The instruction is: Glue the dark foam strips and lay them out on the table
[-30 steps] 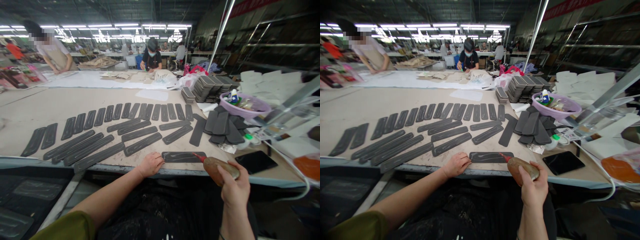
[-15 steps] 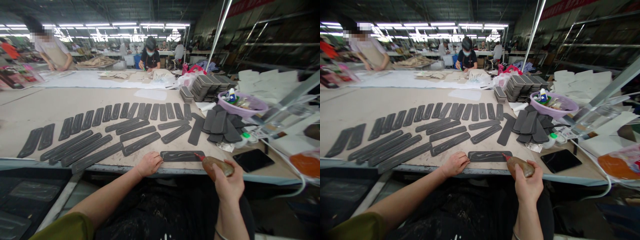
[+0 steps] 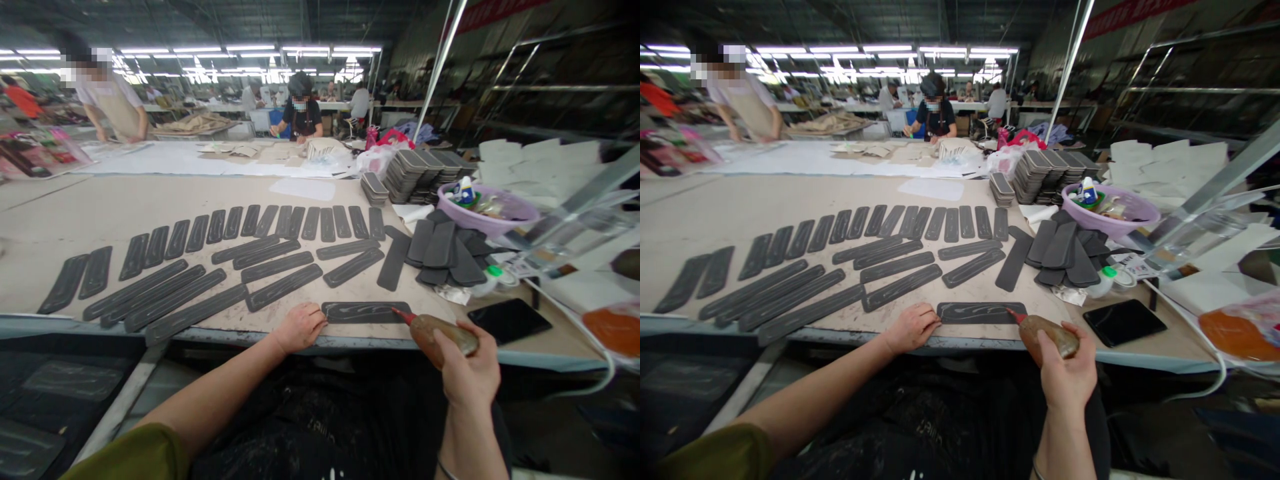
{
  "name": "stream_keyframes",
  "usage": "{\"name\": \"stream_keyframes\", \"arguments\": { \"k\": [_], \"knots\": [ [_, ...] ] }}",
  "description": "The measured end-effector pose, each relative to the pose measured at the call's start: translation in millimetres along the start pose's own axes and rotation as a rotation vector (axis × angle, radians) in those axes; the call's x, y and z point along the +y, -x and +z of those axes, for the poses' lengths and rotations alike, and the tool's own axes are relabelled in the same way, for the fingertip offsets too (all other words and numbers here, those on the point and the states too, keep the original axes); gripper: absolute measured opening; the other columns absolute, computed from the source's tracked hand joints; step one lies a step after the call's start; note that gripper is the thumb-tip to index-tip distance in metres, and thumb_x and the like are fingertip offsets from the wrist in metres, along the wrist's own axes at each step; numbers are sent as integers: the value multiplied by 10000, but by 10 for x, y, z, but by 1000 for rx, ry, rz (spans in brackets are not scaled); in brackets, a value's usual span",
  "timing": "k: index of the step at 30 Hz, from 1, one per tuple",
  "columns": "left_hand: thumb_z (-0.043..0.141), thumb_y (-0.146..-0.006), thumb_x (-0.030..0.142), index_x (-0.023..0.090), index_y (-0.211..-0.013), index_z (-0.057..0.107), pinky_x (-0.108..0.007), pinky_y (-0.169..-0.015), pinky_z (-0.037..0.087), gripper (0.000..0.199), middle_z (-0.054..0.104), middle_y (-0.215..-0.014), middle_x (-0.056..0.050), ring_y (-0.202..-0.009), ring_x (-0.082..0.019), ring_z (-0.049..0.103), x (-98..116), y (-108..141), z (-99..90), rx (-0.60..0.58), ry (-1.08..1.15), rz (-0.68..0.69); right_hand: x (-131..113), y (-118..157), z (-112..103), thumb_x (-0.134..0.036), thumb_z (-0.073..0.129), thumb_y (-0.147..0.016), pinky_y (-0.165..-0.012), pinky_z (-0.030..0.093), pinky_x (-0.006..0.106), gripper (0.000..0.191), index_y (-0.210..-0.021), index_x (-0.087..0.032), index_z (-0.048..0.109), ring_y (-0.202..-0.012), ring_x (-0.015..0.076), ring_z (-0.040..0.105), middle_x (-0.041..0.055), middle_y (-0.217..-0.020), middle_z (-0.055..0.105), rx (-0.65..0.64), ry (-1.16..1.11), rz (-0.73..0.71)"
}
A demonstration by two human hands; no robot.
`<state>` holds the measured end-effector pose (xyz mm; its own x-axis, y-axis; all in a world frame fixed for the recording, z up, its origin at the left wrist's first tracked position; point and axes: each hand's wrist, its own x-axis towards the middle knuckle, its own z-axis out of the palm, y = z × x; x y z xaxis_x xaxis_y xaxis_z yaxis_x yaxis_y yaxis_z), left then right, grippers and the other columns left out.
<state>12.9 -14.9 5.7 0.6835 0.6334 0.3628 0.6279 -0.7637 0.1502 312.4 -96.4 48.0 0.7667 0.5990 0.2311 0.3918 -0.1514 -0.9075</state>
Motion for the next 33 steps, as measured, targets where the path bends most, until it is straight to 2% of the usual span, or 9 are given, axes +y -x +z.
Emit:
{"name": "stream_keyframes", "arguments": {
  "k": [6, 13, 15, 18, 26, 30, 33],
  "knots": [
    [416, -940, 273, 158, -798, 611, -298, -729, 458, 268, 564, -777, -54, -773, -174, 531, 2, 1, -4, -11, 2, -20, 7, 96, 115, -525, 730, -597, -691, 438, 339, 575, -1052, -202, 593, -771, 226, 560, 25, -900, 608, -184, -166, 56],
    [418, -938, 267, 160, -808, 605, -295, -730, 456, 252, 562, -783, -51, -773, -171, 532, 1, 2, 2, -18, 4, -21, -126, 240, 192, -492, 743, -616, -674, 416, 303, 517, -1021, -212, 585, -738, 196, 552, 2, -842, 616, -401, -219, 80],
    [418, -938, 269, 160, -809, 607, -296, -726, 457, 253, 561, -783, -52, -773, -173, 530, 2, 0, 1, -16, 4, -25, -135, 236, 183, -490, 737, -620, -673, 417, 308, 513, -1021, -210, 583, -731, 199, 551, 4, -833, 617, -420, -199, 84],
    [415, -940, 269, 160, -822, 614, -295, -723, 457, 255, 562, -782, -53, -769, -173, 527, 3, -2, 1, -10, 14, -22, -96, 179, 146, -514, 717, -616, -686, 424, 327, 522, -1014, -200, 594, -746, 215, 556, 16, -847, 618, -365, -133, 87],
    [414, -941, 277, 162, -821, 607, -297, -749, 453, 255, 561, -796, -49, -787, -174, 524, -1, 0, 11, -33, 18, -39, 88, -46, -10, -521, 731, -566, -650, 441, 351, 565, -1005, -180, 631, -761, 250, 559, 44, -879, 616, -119, -10, 93],
    [413, -942, 280, 164, -824, 604, -296, -756, 452, 253, 562, -800, -49, -799, -176, 524, 0, 1, 9, -39, 22, -41, 77, -72, -61, -515, 741, -563, -640, 438, 357, 565, -1017, -195, 640, -752, 253, 562, 30, -844, 616, -79, 35, 127],
    [420, -940, 279, 166, -830, 604, -299, -763, 451, 243, 561, -800, -49, -801, -178, 523, 0, 5, 11, -40, 21, -46, 86, -77, -83, -508, 736, -578, -669, 436, 374, 567, -1032, -182, 643, -762, 258, 564, 40, -859, 622, -48, 71, 96]
  ]
}}
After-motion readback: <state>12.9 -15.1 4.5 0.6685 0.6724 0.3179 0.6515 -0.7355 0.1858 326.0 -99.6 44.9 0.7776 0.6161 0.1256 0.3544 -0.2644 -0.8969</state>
